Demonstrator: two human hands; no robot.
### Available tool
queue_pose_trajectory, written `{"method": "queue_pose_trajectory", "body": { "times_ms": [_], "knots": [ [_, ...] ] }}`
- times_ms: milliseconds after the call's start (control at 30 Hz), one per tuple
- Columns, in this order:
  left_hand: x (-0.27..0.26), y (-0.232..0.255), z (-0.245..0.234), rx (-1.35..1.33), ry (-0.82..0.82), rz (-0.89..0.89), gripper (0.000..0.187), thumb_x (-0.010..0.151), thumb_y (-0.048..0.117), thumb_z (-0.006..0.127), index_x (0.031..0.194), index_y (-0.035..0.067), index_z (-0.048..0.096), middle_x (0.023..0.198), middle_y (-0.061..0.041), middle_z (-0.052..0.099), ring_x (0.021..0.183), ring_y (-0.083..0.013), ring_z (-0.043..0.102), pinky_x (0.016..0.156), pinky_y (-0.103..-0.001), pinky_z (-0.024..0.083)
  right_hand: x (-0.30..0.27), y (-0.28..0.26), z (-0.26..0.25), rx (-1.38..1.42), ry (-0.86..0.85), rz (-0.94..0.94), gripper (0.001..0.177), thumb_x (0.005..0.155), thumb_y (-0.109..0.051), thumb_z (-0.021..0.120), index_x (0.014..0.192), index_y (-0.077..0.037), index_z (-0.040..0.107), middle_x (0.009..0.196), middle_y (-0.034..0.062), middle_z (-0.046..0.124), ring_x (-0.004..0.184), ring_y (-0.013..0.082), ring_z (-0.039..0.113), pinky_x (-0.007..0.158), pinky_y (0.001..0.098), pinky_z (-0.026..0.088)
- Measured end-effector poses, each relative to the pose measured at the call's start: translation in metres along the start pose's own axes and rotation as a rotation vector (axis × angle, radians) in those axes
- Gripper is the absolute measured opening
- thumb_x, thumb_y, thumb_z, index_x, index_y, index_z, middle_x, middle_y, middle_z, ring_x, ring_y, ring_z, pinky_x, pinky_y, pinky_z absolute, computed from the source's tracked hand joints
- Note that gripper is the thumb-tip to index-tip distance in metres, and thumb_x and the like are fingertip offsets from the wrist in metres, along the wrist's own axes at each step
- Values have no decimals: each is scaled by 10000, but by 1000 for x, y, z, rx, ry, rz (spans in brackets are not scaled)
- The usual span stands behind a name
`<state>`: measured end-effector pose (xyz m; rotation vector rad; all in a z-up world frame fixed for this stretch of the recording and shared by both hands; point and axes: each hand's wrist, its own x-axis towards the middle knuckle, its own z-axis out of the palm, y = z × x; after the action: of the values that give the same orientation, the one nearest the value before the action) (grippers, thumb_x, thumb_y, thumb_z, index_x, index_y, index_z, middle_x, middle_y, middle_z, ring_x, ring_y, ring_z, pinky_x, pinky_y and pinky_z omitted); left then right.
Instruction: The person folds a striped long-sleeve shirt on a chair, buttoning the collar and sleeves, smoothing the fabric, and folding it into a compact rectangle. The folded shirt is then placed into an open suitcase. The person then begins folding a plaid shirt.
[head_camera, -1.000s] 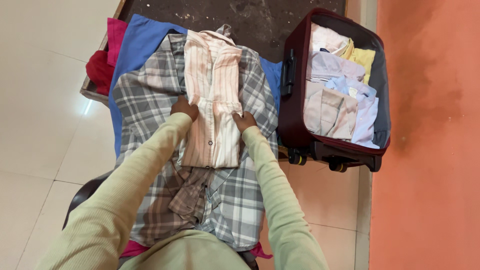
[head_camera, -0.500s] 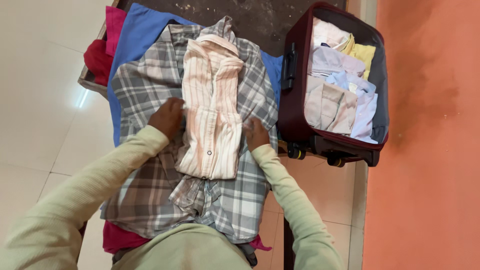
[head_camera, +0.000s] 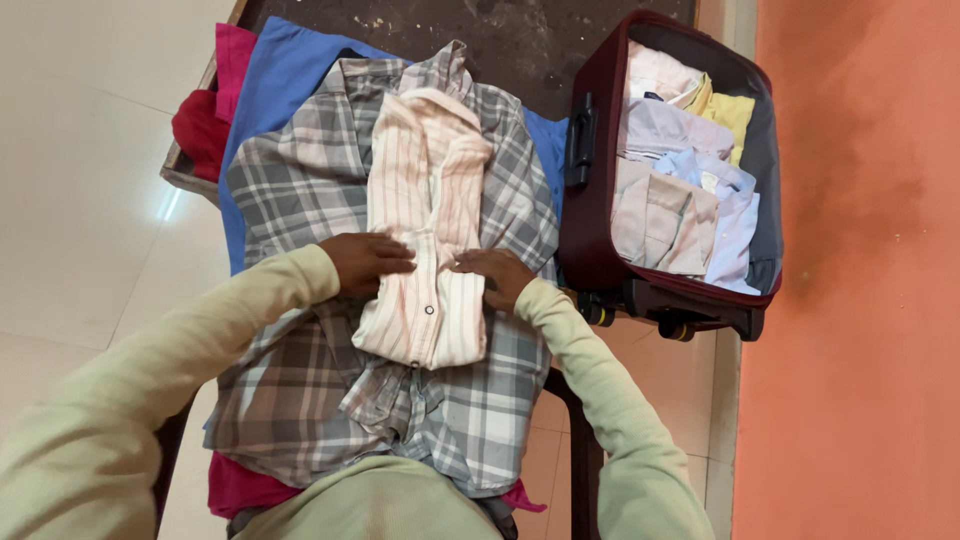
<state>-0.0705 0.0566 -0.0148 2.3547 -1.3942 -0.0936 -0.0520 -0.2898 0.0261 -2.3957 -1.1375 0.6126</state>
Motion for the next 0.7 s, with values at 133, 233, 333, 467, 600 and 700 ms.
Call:
{"method": "queue_pose_trajectory", "body": {
  "times_ms": [133, 233, 333, 467, 600, 700],
  "knots": [
    [7, -22, -9, -435, -123, -620, 497, 873, 339, 618, 1334, 154, 646, 1202, -160, 676, 1088, -333, 641, 970, -435, 500, 13, 28, 3, 713, 217, 253, 401, 925, -181, 675, 1314, -87, 708, 1296, 68, 735, 1179, 222, 708, 1062, 352, 545],
    [27, -47, -2, -861, 299, -863, 475, 928, 452, 627, 1215, 83, 712, 1084, -154, 729, 971, -314, 691, 861, -418, 544, 45, 58, 19, 1152, 495, 540, 389, 962, -299, 664, 1232, -20, 700, 1123, 103, 764, 986, 230, 729, 909, 346, 564],
    [49, -66, 9, -1056, 500, -1166, 596, 888, 571, 700, 1119, 22, 736, 982, -149, 745, 889, -288, 712, 802, -413, 559, 74, 95, 59, 1078, 659, 717, 474, 985, -354, 714, 1113, 103, 726, 1009, 154, 763, 869, 223, 679, 821, 356, 543],
    [51, -78, 28, -717, 466, -1217, 601, 765, 537, 839, 1045, 9, 771, 944, -140, 758, 816, -255, 726, 797, -388, 570, 81, 110, 93, 1032, 805, 594, 453, 922, -322, 733, 1142, 74, 736, 980, 97, 779, 859, 164, 680, 811, 324, 541],
    [42, -74, 36, -923, 590, -1272, 518, 736, 452, 888, 1018, 32, 779, 925, -100, 781, 784, -189, 727, 768, -333, 578, 66, 110, 93, 1028, 826, 628, 448, 909, -312, 757, 1164, 54, 720, 1027, 114, 778, 902, 179, 702, 840, 316, 549],
    [40, -77, 40, -1173, 709, -1361, 496, 877, 485, 792, 997, 4, 794, 931, -135, 777, 761, -214, 696, 726, -366, 564, 69, 85, 74, 731, 929, 685, 461, 867, -267, 801, 1174, 48, 664, 1100, 160, 730, 991, 254, 690, 890, 359, 538]
  ]
}}
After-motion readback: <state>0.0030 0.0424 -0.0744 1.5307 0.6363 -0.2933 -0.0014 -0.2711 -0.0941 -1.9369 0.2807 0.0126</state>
